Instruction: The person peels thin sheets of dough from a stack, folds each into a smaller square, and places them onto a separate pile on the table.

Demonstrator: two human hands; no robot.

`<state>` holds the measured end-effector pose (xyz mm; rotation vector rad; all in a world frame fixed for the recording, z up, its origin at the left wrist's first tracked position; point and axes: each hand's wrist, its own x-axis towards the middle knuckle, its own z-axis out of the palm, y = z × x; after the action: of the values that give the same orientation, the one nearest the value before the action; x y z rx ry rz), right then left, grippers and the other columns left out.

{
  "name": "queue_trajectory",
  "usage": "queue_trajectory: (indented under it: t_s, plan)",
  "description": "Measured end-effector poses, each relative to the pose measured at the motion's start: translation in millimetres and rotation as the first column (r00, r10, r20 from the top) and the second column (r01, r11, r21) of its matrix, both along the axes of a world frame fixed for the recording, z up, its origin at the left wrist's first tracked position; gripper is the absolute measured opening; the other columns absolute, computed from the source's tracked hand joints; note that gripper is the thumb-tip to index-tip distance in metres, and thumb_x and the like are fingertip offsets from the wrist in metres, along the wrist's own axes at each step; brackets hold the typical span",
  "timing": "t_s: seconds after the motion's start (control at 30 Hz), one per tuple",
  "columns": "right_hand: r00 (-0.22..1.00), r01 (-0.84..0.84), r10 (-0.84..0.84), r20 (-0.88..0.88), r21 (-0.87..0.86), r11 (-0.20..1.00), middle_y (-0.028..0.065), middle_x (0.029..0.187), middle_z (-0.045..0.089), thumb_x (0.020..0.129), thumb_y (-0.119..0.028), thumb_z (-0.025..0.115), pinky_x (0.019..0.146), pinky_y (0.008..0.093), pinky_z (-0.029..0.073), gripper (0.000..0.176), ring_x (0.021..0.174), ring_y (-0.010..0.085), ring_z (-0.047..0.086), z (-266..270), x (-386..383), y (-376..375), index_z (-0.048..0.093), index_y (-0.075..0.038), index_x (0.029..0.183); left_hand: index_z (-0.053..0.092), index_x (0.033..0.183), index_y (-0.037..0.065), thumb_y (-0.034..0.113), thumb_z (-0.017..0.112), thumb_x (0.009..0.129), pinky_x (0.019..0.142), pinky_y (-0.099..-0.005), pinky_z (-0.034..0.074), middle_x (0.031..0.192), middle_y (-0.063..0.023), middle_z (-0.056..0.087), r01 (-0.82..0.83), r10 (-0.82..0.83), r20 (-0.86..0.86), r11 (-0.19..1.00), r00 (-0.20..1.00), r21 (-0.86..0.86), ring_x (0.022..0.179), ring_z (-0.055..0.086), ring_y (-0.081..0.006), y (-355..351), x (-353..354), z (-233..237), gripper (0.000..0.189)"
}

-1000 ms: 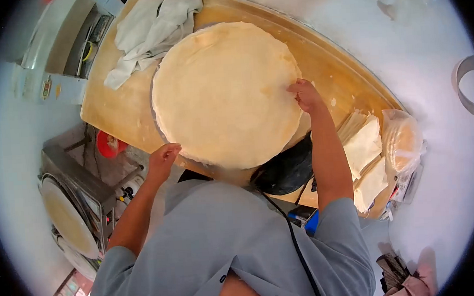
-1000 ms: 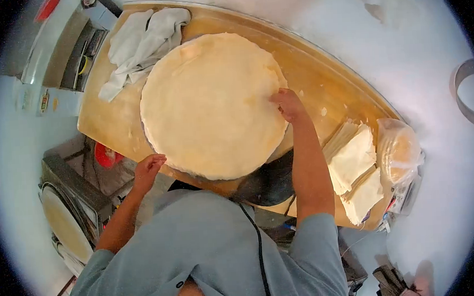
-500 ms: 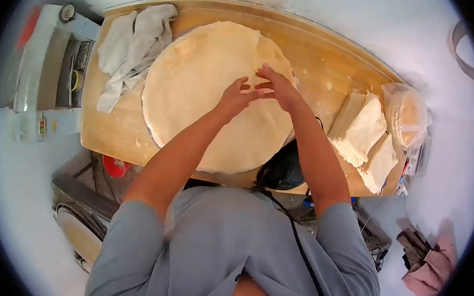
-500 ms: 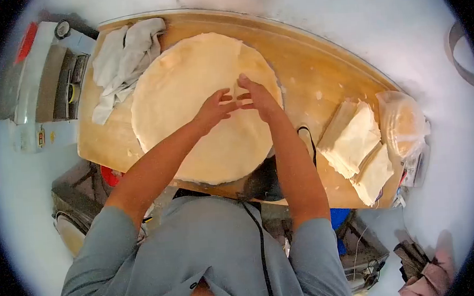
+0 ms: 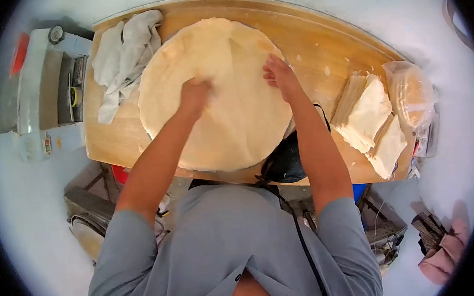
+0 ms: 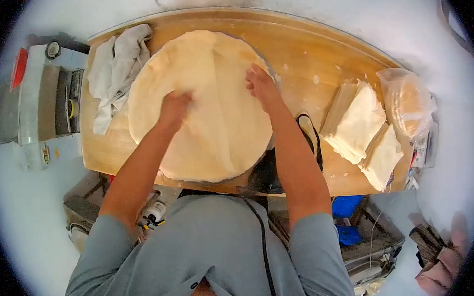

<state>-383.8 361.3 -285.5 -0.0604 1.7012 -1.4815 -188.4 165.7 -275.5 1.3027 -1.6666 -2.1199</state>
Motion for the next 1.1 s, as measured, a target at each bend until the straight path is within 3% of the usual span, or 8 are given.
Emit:
queue_trajectory:
  t_s: [0.07,0.4,0.47,0.57,0.63,0.83,0.97,1.1]
  plan:
    - [1.000,0.012,-0.013,0.010,0.003,1.000,0.0012,0.110,0.059,0.093,-0.040,0.063,0.073,0.0286,0.045,0.070,0.085,0.0126,0.053,-2,1,1,0.036,-0.010,0.151,0.067,0.107,0.001,0.011,0.060,0.091,0.057,-0.0317,0.049,0.083,-0.0053,0.066,0.017,-0.009,0.122,0.997,0.993,-0.072,0.069,0.062,-0.0152,-13,23,41,0.021]
    - [0.982,-0.058,0.076,-0.171,0.106,0.993,0.0054,0.103,0.064,0.091,-0.040,0.067,0.080,0.0306,0.049,0.069,0.094,0.0168,0.059,15,19,-8,0.042,-0.004,0.146,0.058,0.124,0.001,0.015,0.064,0.094,0.079,-0.0315,0.055,0.109,-0.0044,0.067,-0.197,0.191,-0.054,0.968,0.980,-0.156,0.090,0.066,-0.0160,-58,137,168,0.033]
    - [0.884,-0.205,0.206,-0.420,0.049,0.978,0.0083,0.103,0.067,0.091,-0.037,0.066,0.084,0.0314,0.049,0.061,0.096,0.0184,0.062,24,36,-14,0.050,0.000,0.137,0.058,0.125,0.001,0.015,0.064,0.094,0.079,-0.0322,0.055,0.109,-0.0050,0.068,-0.237,0.225,-0.094,0.961,0.970,-0.146,0.091,0.067,-0.0170,-62,151,183,0.034]
    - [0.870,-0.371,0.274,-0.410,-0.179,0.911,0.0096,0.101,0.068,0.092,-0.033,0.065,0.084,0.0312,0.049,0.051,0.092,0.0189,0.063,63,89,-25,0.056,0.001,0.129,0.058,0.124,0.001,0.015,0.064,0.094,0.080,-0.0323,0.056,0.109,-0.0067,0.068,-0.286,0.278,-0.071,0.940,0.958,-0.184,0.091,0.067,-0.0179,-52,161,222,0.034]
    - [0.815,-0.509,0.417,-0.403,-0.155,0.847,0.0105,0.100,0.067,0.093,-0.031,0.065,0.084,0.0324,0.049,0.046,0.092,0.0200,0.062,95,122,-28,0.057,-0.001,0.127,0.059,0.123,0.001,0.015,0.065,0.094,0.081,-0.0325,0.056,0.112,-0.0086,0.069,-0.340,0.312,-0.228,0.935,0.923,-0.099,0.093,0.068,-0.0187,-45,169,245,0.033]
    - [0.660,-0.731,0.600,-0.453,-0.203,0.651,0.0133,0.114,0.065,0.093,-0.035,0.065,0.088,0.0341,0.049,0.049,0.097,0.0229,0.062,152,171,-19,0.057,-0.001,0.128,0.059,0.121,-0.002,0.014,0.063,0.095,0.084,-0.0340,0.057,0.111,-0.0108,0.069,-0.505,0.426,-0.306,0.825,0.851,-0.255,0.094,0.069,-0.0206,-28,185,337,0.031]
    - [0.636,-0.763,0.600,-0.485,-0.283,0.581,0.0149,0.119,0.064,0.091,-0.034,0.067,0.092,0.0350,0.048,0.052,0.102,0.0236,0.061,222,166,-13,0.056,-0.002,0.129,0.059,0.117,-0.002,0.013,0.063,0.095,0.083,-0.0319,0.057,0.107,-0.0110,0.069,-0.466,0.302,-0.498,0.850,0.813,-0.245,0.093,0.069,-0.0190,-15,183,371,0.027]
    - [0.570,-0.705,0.237,-0.787,-0.320,0.634,0.0165,0.121,0.062,0.081,-0.025,0.076,0.097,0.0373,0.046,0.062,0.111,0.0271,0.060,300,175,-1,0.053,-0.002,0.133,0.058,0.108,-0.003,0.011,0.065,0.093,0.077,-0.0311,0.056,0.102,-0.0100,0.068,-0.466,0.175,-0.659,0.834,0.731,-0.296,0.087,0.068,-0.0178,8,156,382,0.021]
